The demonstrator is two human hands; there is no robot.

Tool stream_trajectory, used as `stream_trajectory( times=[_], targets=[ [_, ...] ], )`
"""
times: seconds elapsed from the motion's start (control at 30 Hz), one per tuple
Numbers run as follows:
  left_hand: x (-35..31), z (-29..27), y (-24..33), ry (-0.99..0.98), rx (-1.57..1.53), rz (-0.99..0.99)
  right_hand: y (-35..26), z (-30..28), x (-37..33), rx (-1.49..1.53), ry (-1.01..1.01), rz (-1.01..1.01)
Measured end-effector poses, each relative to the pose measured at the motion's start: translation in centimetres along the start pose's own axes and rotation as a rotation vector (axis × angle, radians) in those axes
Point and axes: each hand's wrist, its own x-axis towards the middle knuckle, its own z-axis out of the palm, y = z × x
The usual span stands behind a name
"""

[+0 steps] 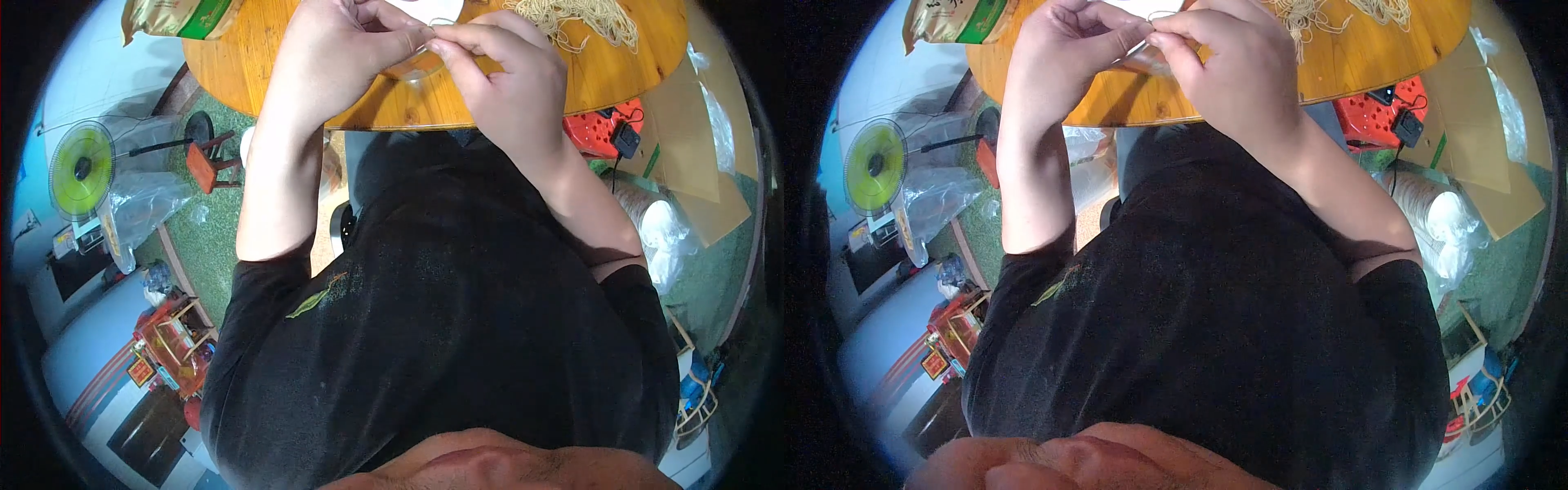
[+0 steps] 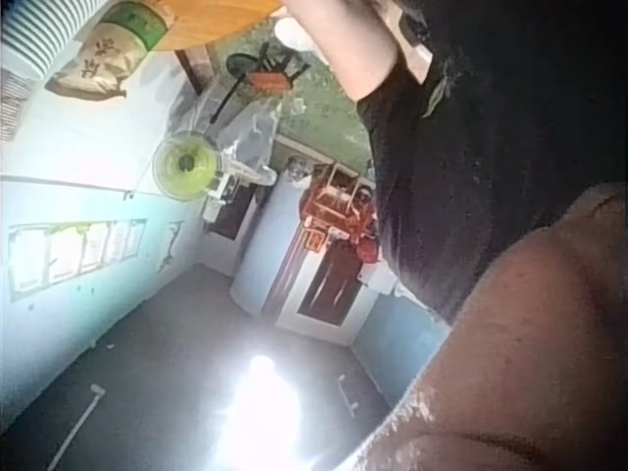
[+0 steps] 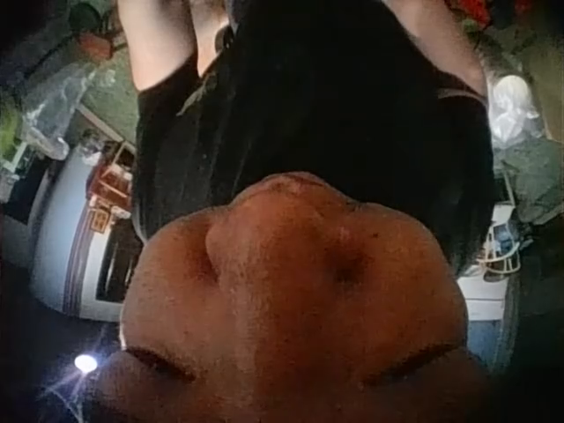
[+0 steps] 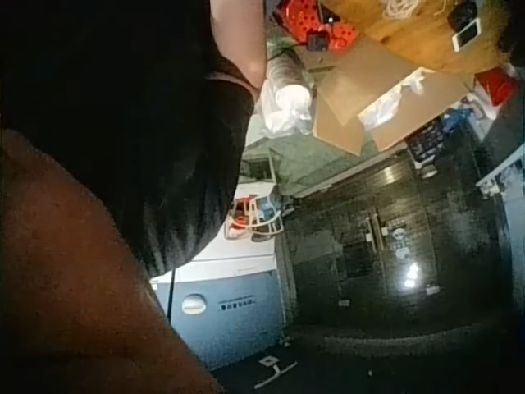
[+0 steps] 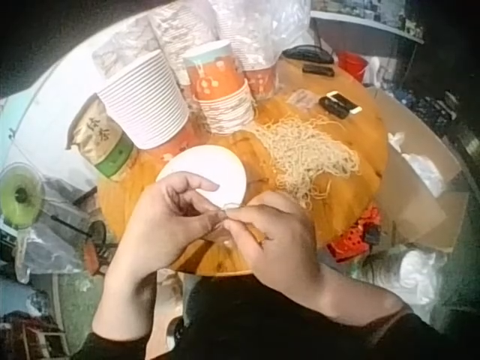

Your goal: Looping strings through paper tags and attaching them to the handles or edges of paper cups.

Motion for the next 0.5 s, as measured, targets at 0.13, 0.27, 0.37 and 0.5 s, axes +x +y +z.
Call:
stream_trajectory(
  times=[0.13, 0.27, 0.37, 0.5],
  targets=[
    [-0.2, 0.3, 0.2, 0.051, 0.053, -0.011, 1.3, 1.9, 0.7, 0.488, 0.318, -0.247],
    [-0.7, 0.7, 0.2, 0.108, 0.108, 0.002, -0.7, 0.2, 0.8, 0.314, 0.122, 0.002],
    [-1.1, 1.1, 0.1, 0.125, 0.234, 0.061, 1.1, 0.7, -0.6, 0.313, -0.071, 0.35],
    [-1.8, 1.5, 0.0, 0.21, 0.53, 0.192, 1.8, 1.2, -1.2, 0.692, -0.116, 0.656]
  ],
)
